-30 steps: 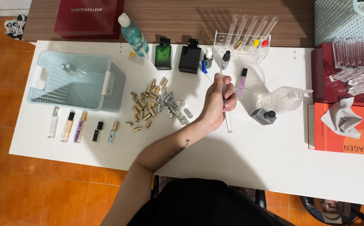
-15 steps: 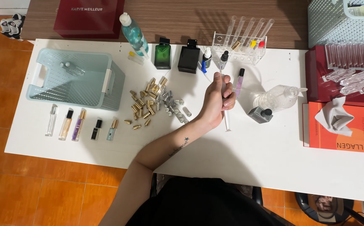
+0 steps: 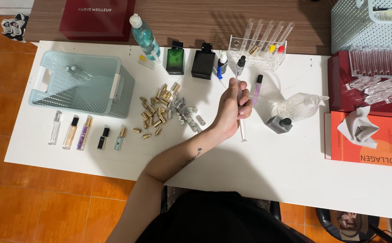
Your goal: Cleaning and preparing small perfume bottles and sprayers for sampling or assembly.
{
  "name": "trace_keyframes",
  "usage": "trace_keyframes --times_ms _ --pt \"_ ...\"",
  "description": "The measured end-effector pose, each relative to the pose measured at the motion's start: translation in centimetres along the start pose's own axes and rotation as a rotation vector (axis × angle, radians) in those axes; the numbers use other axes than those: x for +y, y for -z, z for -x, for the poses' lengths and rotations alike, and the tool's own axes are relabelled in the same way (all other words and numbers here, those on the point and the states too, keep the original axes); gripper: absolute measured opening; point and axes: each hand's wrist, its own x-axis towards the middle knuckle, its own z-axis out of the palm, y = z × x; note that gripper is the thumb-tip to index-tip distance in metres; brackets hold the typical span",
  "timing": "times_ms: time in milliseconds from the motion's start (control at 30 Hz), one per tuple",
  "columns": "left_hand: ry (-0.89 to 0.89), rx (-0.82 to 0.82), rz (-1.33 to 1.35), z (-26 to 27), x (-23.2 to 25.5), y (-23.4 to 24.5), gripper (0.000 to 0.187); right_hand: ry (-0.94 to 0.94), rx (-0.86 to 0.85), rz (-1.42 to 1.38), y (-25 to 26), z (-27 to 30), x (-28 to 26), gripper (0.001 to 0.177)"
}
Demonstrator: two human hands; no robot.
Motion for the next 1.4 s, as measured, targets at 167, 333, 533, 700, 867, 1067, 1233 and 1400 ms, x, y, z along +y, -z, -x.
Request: trace_keyframes --times_ms 167,333,533,700,867,1067,1233,1400 --pt "-0.001 -0.003 -0.008 0.0 -0.1 0.0 0.044 0.023 0.002 0.004 -0.5 -1.0 -1.4 0.049" --pt "0.002 -0.018 -0.008 0.0 -0.2 0.0 0.043 0.05 0.004 0.002 -1.2 -2.1 -2.6 0.049" --pt "0.006 -0.009 0.038 -0.6 -1.1 0.7 0.042 0.04 0.004 0.003 -1.8 -1.8 -3.1 0.049" --pt "0.019 0.017 0.105 -0.1 -1.9 1.4 0.043 -0.142 0.001 -0.038 -3.5 4.7 3.3 0.049" --pt "-0.047 -0.083 0.003 -0.2 -0.9 0.9 0.046 -0.173 0.017 -0.063 -3.7 5.4 4.6 0.049" --pt "-0.055 -0.09 -0.039 -0.4 -0.8 0.9 0.046 -0.095 0.021 -0.052 -3.9 -5.1 -2.9 0.049" --pt "-0.022 -0.046 0.001 -0.3 -0.5 0.6 0.044 0.016 0.017 -0.021 -2.0 -12.3 -7.0 0.048" --pt "0.004 -0.036 0.005 -0.5 -0.8 0.6 0.044 0.083 0.029 0.004 0.4 -14.1 -7.8 0.048"
